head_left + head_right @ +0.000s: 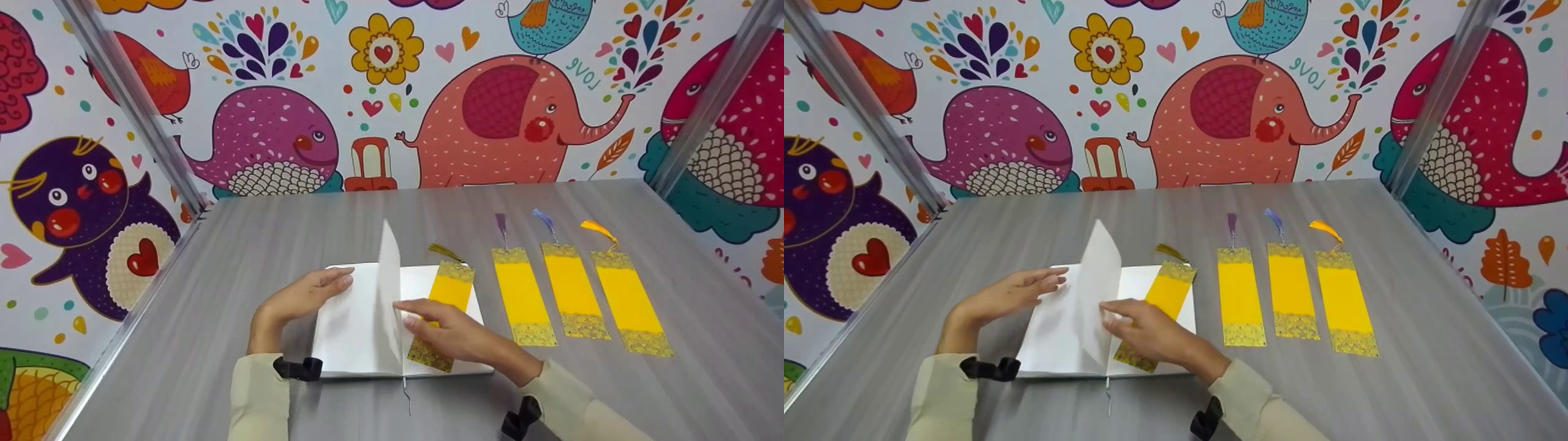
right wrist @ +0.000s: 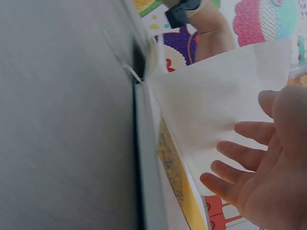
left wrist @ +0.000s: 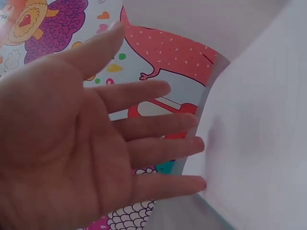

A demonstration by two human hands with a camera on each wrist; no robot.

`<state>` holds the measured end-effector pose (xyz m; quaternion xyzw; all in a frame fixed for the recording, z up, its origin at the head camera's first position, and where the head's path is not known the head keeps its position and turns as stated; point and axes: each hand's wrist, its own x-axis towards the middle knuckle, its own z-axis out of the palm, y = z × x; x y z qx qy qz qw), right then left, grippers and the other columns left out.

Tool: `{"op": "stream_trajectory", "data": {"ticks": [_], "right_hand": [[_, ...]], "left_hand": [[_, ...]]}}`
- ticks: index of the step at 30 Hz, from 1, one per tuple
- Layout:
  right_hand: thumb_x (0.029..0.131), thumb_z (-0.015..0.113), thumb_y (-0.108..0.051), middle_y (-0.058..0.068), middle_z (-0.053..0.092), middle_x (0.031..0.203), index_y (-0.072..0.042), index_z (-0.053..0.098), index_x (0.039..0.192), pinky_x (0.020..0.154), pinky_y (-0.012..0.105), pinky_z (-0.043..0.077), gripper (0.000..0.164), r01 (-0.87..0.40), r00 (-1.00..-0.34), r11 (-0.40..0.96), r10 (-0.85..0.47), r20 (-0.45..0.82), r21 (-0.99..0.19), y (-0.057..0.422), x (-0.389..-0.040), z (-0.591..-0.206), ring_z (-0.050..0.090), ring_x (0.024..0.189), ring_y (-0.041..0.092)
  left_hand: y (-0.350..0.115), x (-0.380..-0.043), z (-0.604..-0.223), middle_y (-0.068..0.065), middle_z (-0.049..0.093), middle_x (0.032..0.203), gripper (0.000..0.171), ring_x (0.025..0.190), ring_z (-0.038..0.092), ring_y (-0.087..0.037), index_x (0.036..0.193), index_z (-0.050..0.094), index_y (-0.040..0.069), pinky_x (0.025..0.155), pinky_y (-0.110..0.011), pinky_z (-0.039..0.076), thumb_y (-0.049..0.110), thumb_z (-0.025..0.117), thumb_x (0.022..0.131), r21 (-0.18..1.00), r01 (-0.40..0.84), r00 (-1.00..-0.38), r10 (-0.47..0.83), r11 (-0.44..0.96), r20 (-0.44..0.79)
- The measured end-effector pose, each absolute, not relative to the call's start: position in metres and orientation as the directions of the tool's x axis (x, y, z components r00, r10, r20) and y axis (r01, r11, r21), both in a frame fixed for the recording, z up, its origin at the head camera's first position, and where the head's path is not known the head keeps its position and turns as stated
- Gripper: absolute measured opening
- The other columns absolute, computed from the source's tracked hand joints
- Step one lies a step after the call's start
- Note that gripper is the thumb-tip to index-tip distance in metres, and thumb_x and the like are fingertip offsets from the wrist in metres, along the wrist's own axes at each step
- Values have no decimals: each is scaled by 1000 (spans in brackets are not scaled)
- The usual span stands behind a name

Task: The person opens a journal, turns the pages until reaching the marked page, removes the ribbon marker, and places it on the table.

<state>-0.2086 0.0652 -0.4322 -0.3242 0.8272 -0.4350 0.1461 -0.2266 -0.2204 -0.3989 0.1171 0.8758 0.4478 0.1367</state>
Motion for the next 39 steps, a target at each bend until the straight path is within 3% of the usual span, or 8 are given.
{"op": "stream_trajectory", "data": {"ticks": [5,8,17,31,39], "right_hand": [[94,47,-37,1,43,142,-18,45,137,107,43,33,46,-530,-674,422,-736,63,-736,54,-204,-437,38,133,21],[94,48,-39,1,41,143,-19,45,136,108,44,31,47,-548,-655,446,-755,31,-708,49,-201,-437,33,136,23],[93,49,-38,0,38,146,-21,46,135,111,43,27,46,-616,-622,506,-783,-21,-604,42,-197,-440,29,138,23],[92,53,-28,-1,37,146,-19,46,136,112,47,23,45,-753,-524,482,-851,-33,-448,41,-191,-441,28,138,29],[91,55,-27,0,38,146,-19,44,137,108,54,26,48,-799,-494,470,-869,-35,-375,42,-184,-440,31,136,32]], "left_hand": [[-222,-224,-395,-13,38,144,65,132,38,-29,142,32,8,105,-51,33,50,40,93,869,1,-928,324,495,-183],[-222,-222,-393,-14,37,144,72,130,40,-31,145,24,7,105,-51,33,54,40,92,868,-47,-932,291,494,-216],[-223,-221,-389,-13,12,154,95,142,14,-31,147,8,5,113,-52,11,65,45,83,721,-54,-951,184,691,-248],[-192,-227,-408,-13,20,153,67,141,19,-31,143,33,17,112,-53,18,53,49,88,607,11,-954,190,795,-232],[-177,-234,-422,-16,19,152,61,140,20,-31,140,38,10,112,-50,19,42,52,90,571,70,-953,224,818,-204]]}}
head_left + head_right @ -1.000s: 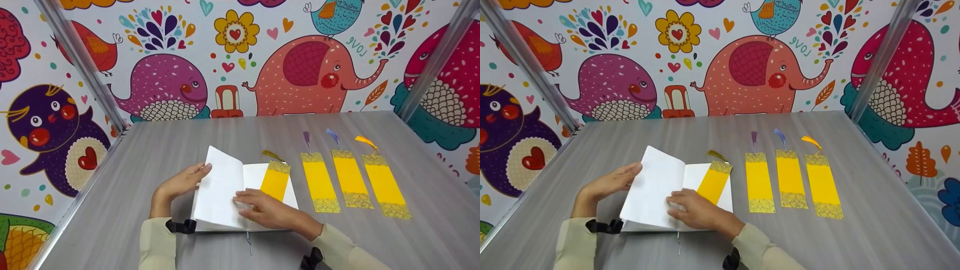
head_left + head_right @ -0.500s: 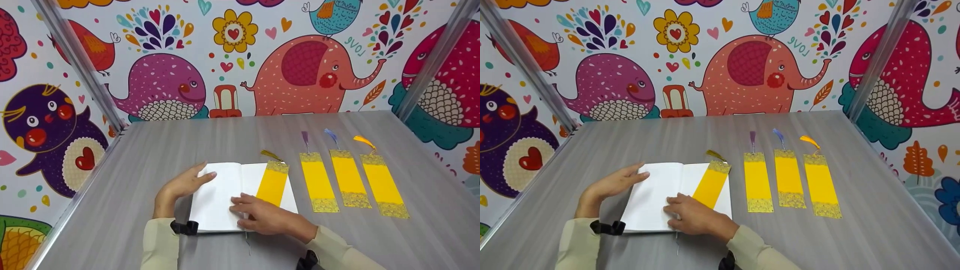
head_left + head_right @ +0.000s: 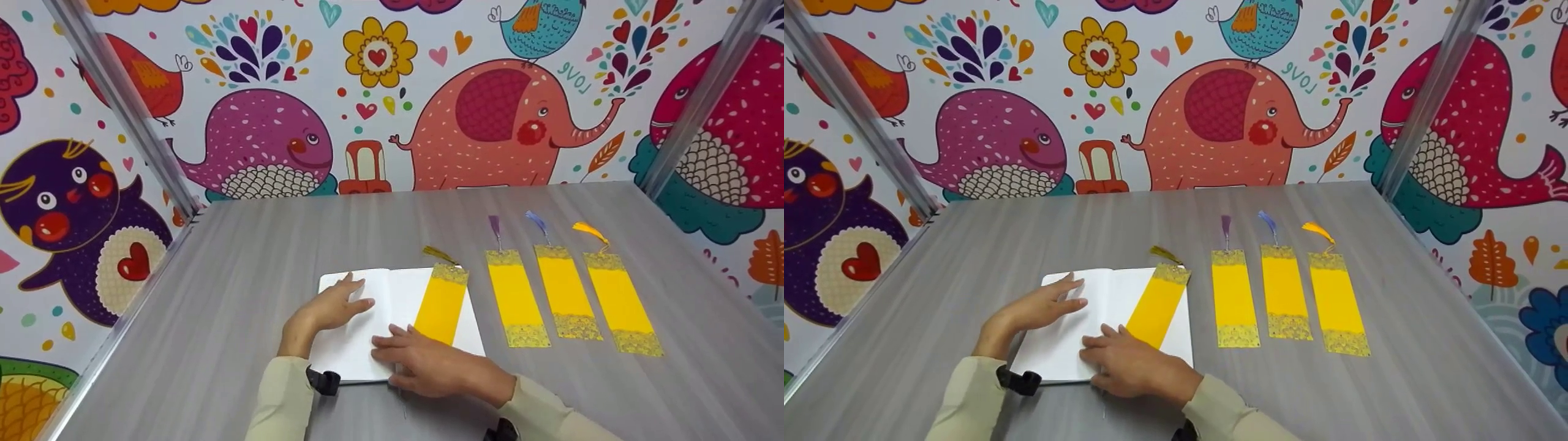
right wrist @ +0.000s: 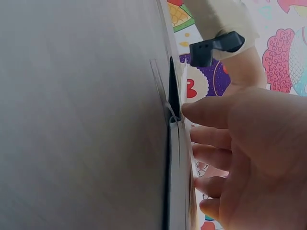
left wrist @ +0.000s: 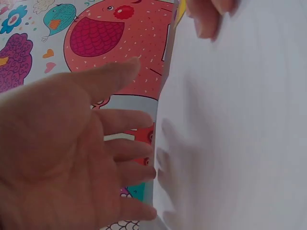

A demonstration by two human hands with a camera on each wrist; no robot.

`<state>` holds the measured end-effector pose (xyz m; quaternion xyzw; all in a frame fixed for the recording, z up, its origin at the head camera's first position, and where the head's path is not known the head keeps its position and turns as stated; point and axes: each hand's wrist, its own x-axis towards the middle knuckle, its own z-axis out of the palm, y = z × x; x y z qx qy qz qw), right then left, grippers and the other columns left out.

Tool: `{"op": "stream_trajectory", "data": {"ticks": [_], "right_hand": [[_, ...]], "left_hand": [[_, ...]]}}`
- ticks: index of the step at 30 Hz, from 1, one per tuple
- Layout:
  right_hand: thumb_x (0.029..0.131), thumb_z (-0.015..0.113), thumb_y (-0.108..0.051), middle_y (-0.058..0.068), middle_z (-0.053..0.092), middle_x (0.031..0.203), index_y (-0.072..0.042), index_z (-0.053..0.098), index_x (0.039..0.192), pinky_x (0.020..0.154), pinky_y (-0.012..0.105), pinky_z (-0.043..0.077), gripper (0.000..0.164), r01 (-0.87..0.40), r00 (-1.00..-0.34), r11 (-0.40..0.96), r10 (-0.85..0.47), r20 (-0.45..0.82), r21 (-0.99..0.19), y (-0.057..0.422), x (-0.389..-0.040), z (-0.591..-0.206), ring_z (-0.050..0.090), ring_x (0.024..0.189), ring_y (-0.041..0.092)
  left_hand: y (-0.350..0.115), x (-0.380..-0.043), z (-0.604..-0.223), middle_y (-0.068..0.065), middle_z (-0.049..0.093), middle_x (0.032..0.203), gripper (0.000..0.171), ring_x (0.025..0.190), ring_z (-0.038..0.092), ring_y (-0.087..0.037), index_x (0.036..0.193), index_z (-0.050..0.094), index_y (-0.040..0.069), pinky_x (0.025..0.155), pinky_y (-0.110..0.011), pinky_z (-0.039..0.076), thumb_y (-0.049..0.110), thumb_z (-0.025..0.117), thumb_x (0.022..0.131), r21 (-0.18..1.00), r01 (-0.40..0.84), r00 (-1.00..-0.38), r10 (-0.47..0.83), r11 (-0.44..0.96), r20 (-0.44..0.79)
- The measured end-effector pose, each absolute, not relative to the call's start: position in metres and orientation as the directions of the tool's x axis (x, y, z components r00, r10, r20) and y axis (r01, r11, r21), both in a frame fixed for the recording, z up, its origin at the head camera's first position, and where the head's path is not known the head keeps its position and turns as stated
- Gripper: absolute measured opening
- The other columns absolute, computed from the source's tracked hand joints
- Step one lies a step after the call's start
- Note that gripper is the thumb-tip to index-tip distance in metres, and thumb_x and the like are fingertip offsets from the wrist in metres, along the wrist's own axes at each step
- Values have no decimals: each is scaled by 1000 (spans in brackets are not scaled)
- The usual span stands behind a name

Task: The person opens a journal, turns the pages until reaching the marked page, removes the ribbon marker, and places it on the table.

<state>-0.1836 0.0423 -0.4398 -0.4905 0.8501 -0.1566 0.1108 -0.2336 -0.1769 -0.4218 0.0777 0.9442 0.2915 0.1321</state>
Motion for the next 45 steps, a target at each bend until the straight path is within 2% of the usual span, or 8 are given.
{"op": "stream_trajectory", "data": {"ticks": [7,15,19,22,31,37,41,45], "right_hand": [[90,56,-26,1,39,145,-17,44,137,108,52,27,49,-815,-490,465,-872,-18,-347,42,-179,-441,32,136,31],[91,56,-27,1,39,145,-17,44,136,108,52,28,48,-818,-483,460,-876,-24,-344,42,-179,-437,32,136,31],[91,55,-27,0,44,141,-17,48,134,108,52,27,45,-809,-462,436,-886,-33,-395,45,-180,-432,34,135,29],[92,53,-28,-2,48,139,-17,48,133,109,49,26,43,-771,-477,443,-878,-47,-457,49,-182,-427,35,135,26],[93,52,-33,-6,42,143,-25,51,131,107,41,34,39,-566,-656,529,-754,-43,-632,72,-196,-406,38,133,15],[91,55,-33,-3,46,139,-27,54,127,103,43,39,36,-514,-757,527,-650,69,-677,92,-210,-397,41,130,19],[88,61,-31,-2,51,133,-27,57,123,97,44,44,36,-418,-859,544,-497,123,-728,100,-221,-400,48,122,22],[85,65,-24,-1,57,126,-23,60,120,92,40,48,36,-266,-947,530,-301,114,-805,104,-233,-407,56,112,21]], "left_hand": [[-177,-236,-435,-19,27,148,52,139,21,-36,136,43,4,112,-51,19,32,52,93,553,143,-960,250,821,-123],[-175,-238,-438,-21,38,143,44,134,32,-38,130,50,2,110,-50,24,25,51,93,525,180,-972,234,832,-38],[-174,-239,-439,-22,39,141,43,133,33,-39,129,50,1,109,-50,25,24,51,93,516,194,-969,243,834,-29],[-173,-240,-439,-24,38,141,43,133,32,-39,129,50,0,110,-51,24,22,51,93,517,208,-965,260,830,-29],[-174,-241,-441,-25,40,140,43,132,33,-41,128,50,-2,110,-52,23,22,51,93,516,215,-964,266,829,-25],[-173,-242,-443,-24,38,142,44,134,31,-39,129,50,-1,111,-52,20,22,52,92,527,198,-965,257,827,-41],[-173,-241,-444,-23,36,143,45,135,29,-38,130,49,0,112,-51,20,23,52,92,524,183,-968,246,832,-53],[-173,-241,-445,-22,36,143,45,135,29,-37,130,49,0,112,-51,19,24,52,92,521,176,-969,240,835,-59]]}}
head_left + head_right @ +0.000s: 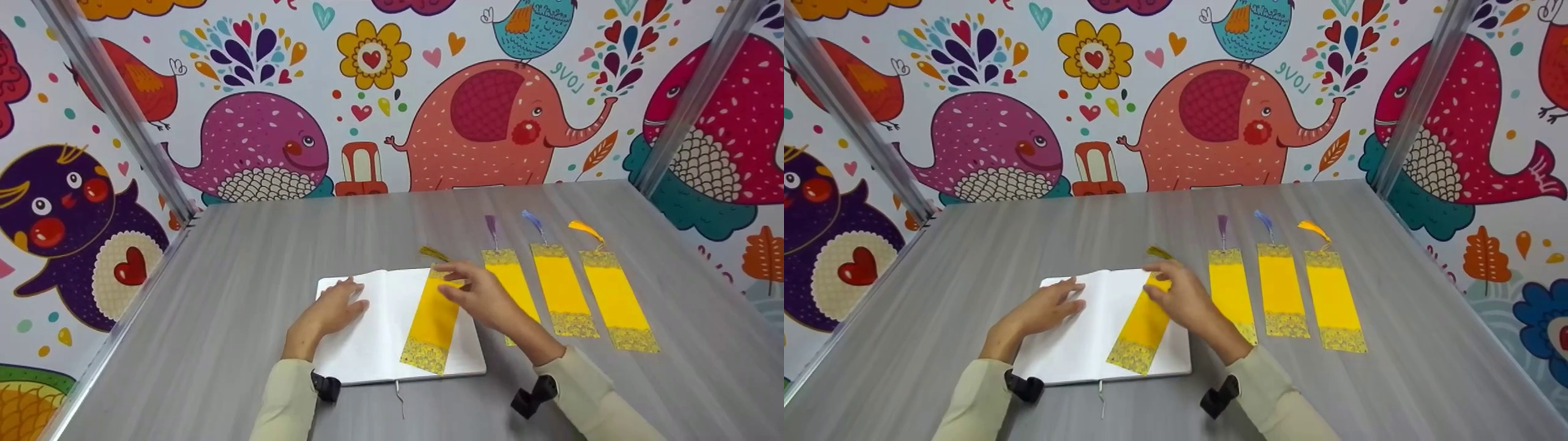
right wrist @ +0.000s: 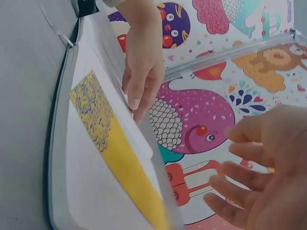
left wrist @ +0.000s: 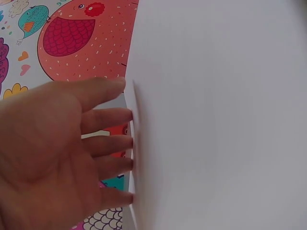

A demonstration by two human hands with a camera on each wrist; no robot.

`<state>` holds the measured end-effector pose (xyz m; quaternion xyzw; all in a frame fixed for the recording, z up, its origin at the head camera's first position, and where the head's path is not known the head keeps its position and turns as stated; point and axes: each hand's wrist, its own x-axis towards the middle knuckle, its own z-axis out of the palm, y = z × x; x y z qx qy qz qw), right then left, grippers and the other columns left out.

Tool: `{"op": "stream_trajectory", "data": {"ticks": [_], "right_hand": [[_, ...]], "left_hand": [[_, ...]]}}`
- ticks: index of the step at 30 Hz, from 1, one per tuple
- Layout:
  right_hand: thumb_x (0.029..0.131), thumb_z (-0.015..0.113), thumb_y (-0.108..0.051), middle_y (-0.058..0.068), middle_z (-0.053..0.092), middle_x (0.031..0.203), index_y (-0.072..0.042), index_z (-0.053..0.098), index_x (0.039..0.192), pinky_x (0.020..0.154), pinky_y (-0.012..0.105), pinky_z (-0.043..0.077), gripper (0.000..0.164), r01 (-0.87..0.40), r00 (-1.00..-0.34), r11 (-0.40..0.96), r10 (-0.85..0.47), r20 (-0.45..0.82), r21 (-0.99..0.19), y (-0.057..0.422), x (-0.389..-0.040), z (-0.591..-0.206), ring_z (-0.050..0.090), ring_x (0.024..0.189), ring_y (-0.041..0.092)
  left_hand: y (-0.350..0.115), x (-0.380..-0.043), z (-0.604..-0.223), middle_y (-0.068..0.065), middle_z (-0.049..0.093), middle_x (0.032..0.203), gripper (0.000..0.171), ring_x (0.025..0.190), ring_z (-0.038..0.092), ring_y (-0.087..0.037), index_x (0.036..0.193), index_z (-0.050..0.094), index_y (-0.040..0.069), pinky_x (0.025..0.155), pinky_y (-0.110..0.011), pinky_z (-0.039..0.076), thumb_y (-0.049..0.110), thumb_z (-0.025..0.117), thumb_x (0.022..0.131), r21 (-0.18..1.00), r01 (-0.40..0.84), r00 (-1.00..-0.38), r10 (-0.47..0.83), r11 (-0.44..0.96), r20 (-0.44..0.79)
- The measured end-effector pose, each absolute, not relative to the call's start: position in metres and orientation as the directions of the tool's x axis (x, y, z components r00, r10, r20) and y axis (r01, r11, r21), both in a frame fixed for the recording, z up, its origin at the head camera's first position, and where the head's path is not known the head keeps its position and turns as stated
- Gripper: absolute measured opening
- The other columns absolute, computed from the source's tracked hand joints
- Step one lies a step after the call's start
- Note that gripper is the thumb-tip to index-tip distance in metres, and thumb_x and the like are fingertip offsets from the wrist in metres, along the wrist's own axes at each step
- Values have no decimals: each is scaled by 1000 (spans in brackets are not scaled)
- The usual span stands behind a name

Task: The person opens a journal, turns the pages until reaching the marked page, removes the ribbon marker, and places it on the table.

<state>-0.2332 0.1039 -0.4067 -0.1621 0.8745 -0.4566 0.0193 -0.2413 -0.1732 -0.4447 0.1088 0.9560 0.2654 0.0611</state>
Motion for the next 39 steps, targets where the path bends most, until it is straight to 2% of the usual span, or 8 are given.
{"op": "stream_trajectory", "data": {"ticks": [5,12,18,23,26,32,37,39], "right_hand": [[83,67,-23,4,60,122,-20,60,120,88,35,51,37,-81,-991,473,-131,21,-877,110,-249,-416,58,107,21],[82,68,-27,5,58,123,-19,57,124,79,30,54,43,59,-996,415,-29,-78,-908,122,-268,-434,62,98,20],[77,72,-34,3,52,127,-20,51,127,75,29,55,56,226,-974,294,76,-213,-929,128,-292,-461,62,102,22],[78,72,-30,7,47,132,-16,43,134,78,26,54,64,349,-937,293,119,-328,-890,119,-277,-443,58,105,23],[77,73,-31,9,47,130,-13,41,135,79,25,53,69,374,-927,319,118,-355,-871,117,-279,-447,56,104,24],[75,75,-29,9,48,122,-9,40,134,67,22,53,71,407,-913,365,126,-389,-837,113,-285,-447,53,98,21],[72,77,-30,8,49,109,-7,45,128,54,20,46,68,404,-912,454,133,-388,-794,109,-287,-444,50,66,16],[71,78,-30,9,50,105,-7,46,125,52,21,44,66,384,-920,487,131,-369,-784,107,-285,-444,47,60,17]], "left_hand": [[-173,-241,-445,-23,36,143,45,135,30,-38,130,49,0,112,-51,19,24,51,93,528,175,-969,241,831,-59],[-173,-240,-443,-24,36,143,44,135,29,-38,130,49,0,112,-51,19,23,51,93,536,175,-969,242,826,-56],[-174,-241,-443,-23,36,143,44,135,30,-38,130,49,-1,112,-51,19,23,51,93,538,173,-969,241,825,-58],[-173,-240,-443,-23,36,143,45,136,29,-37,131,48,-1,112,-50,18,23,51,93,542,167,-969,240,824,-67],[-173,-239,-442,-23,36,143,46,136,28,-37,131,48,-1,112,-50,18,23,51,93,542,171,-968,243,823,-64],[-173,-239,-442,-23,36,143,45,136,28,-37,131,48,-2,112,-50,18,23,51,93,544,176,-968,245,820,-55],[-173,-239,-442,-24,37,142,45,135,30,-37,130,48,-2,112,-51,19,23,51,93,542,182,-968,247,821,-50],[-173,-239,-442,-24,38,141,45,134,31,-38,130,48,-2,112,-51,19,22,51,93,541,187,-967,251,820,-46]]}}
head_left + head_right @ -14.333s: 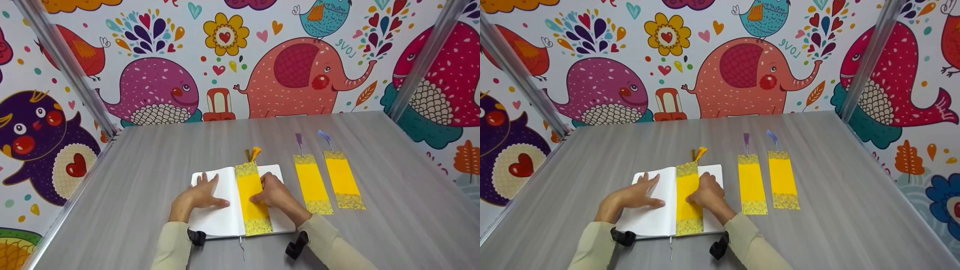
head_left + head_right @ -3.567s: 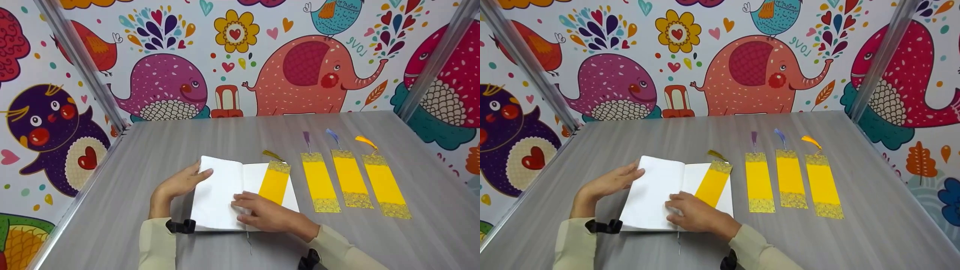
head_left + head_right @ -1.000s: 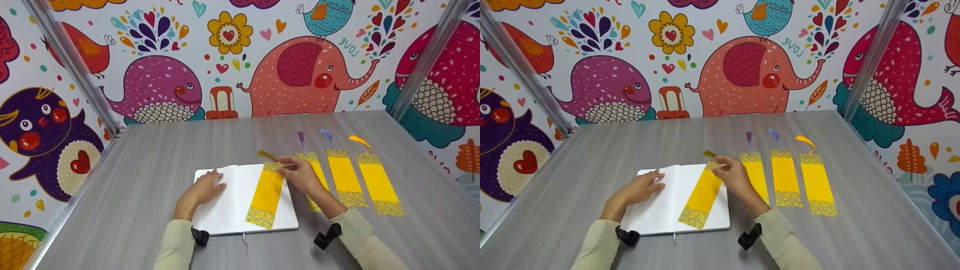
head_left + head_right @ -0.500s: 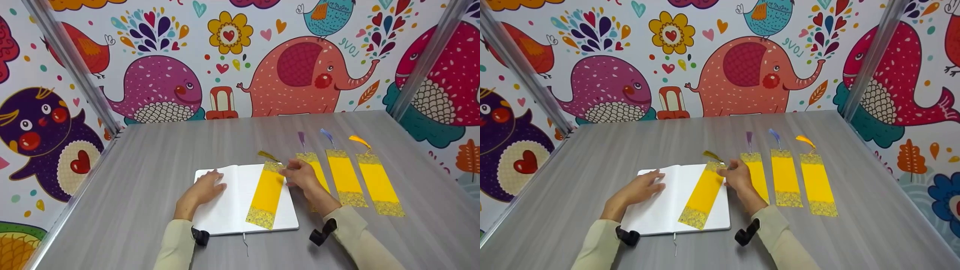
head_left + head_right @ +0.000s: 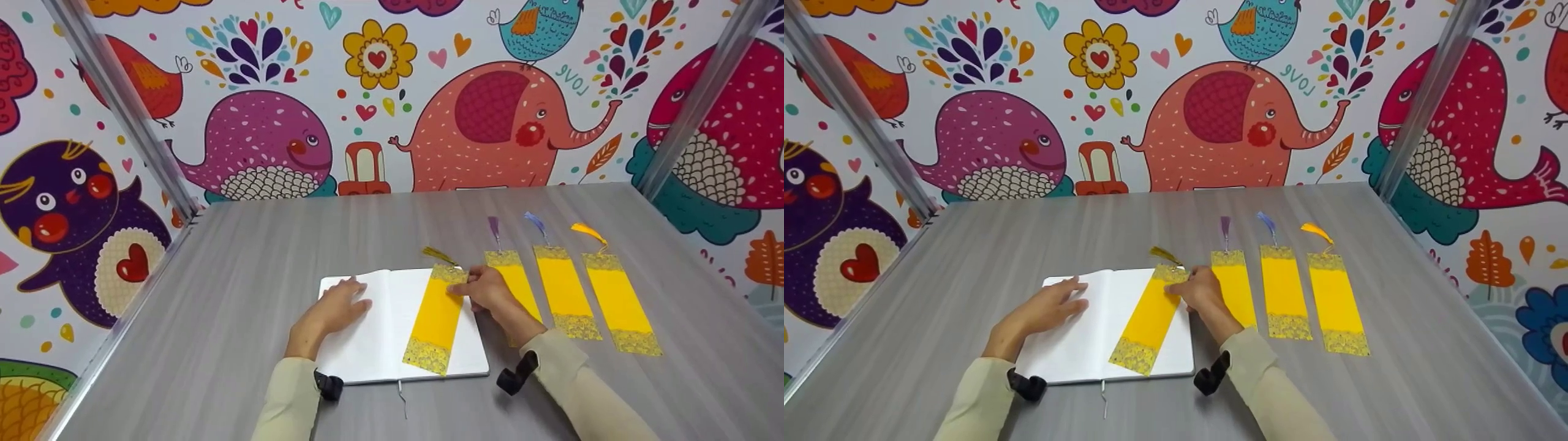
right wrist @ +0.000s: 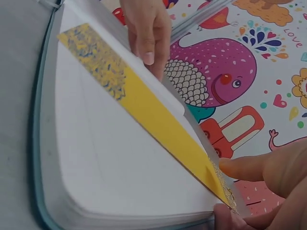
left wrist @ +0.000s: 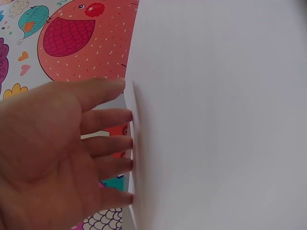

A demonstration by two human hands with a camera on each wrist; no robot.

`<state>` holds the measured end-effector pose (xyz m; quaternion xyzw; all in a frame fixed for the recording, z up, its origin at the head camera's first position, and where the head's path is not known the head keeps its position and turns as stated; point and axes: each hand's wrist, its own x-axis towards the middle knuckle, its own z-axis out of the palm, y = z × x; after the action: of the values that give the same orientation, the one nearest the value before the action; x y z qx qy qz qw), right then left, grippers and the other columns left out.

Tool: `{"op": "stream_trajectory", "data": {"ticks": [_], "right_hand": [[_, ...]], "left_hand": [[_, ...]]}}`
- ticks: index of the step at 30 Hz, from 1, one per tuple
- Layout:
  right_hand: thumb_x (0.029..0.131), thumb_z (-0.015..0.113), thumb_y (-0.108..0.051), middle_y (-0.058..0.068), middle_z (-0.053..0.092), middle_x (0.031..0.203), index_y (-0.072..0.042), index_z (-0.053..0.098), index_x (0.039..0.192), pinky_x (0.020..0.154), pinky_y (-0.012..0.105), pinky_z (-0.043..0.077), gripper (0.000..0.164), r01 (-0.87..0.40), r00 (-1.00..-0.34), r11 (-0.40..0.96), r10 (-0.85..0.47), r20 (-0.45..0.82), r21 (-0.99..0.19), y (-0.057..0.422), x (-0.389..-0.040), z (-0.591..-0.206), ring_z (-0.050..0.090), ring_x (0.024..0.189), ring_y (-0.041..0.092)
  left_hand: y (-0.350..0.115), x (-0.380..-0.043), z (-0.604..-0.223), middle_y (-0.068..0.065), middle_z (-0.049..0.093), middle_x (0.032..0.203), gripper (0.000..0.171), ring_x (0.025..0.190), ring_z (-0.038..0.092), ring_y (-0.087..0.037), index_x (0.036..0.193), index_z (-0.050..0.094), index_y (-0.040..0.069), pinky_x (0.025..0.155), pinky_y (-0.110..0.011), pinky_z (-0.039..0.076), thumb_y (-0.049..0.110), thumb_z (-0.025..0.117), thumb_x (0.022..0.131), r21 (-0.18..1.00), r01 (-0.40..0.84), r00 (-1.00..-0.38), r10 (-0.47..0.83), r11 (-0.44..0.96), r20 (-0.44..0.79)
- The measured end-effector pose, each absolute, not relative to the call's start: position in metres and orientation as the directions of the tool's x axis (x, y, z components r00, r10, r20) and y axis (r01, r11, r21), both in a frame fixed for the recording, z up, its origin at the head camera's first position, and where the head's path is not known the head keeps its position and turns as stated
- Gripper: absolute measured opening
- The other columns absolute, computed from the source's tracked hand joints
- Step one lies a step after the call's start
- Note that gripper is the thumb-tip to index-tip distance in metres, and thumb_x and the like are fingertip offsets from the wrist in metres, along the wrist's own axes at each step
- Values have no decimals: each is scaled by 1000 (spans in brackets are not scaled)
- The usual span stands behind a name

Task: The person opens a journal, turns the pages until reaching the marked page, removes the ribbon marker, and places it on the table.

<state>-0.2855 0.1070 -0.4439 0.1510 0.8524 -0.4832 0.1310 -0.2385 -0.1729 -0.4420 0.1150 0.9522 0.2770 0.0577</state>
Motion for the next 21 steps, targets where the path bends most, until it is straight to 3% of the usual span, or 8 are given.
{"op": "stream_trajectory", "data": {"ticks": [2,5,8,21], "right_hand": [[70,79,-30,9,54,105,-9,47,124,56,22,46,66,360,-930,513,131,-344,-779,104,-283,-444,51,65,17],[69,80,-28,10,57,112,-9,46,127,75,29,53,69,316,-947,548,124,-298,-775,100,-282,-447,57,85,21],[69,80,-25,9,57,117,-10,46,128,90,38,50,70,287,-956,563,121,-266,-775,98,-281,-450,56,97,25],[73,76,-11,11,57,115,-10,41,125,95,38,46,63,232,-973,523,129,-193,-820,96,-279,-450,59,97,25]], "left_hand": [[-173,-239,-442,-24,37,141,45,134,31,-38,130,49,-2,112,-51,19,23,52,92,540,183,-968,246,821,-46],[-173,-239,-442,-23,37,142,45,135,30,-37,130,48,-1,112,-50,18,23,51,93,545,167,-971,234,821,-55],[-173,-239,-443,-22,36,144,45,136,29,-36,131,48,0,113,-50,18,24,51,93,548,149,-973,221,823,-67],[-174,-240,-444,-22,36,143,44,136,29,-37,130,49,0,112,-51,18,23,51,92,537,170,-970,237,826,-57]]}}
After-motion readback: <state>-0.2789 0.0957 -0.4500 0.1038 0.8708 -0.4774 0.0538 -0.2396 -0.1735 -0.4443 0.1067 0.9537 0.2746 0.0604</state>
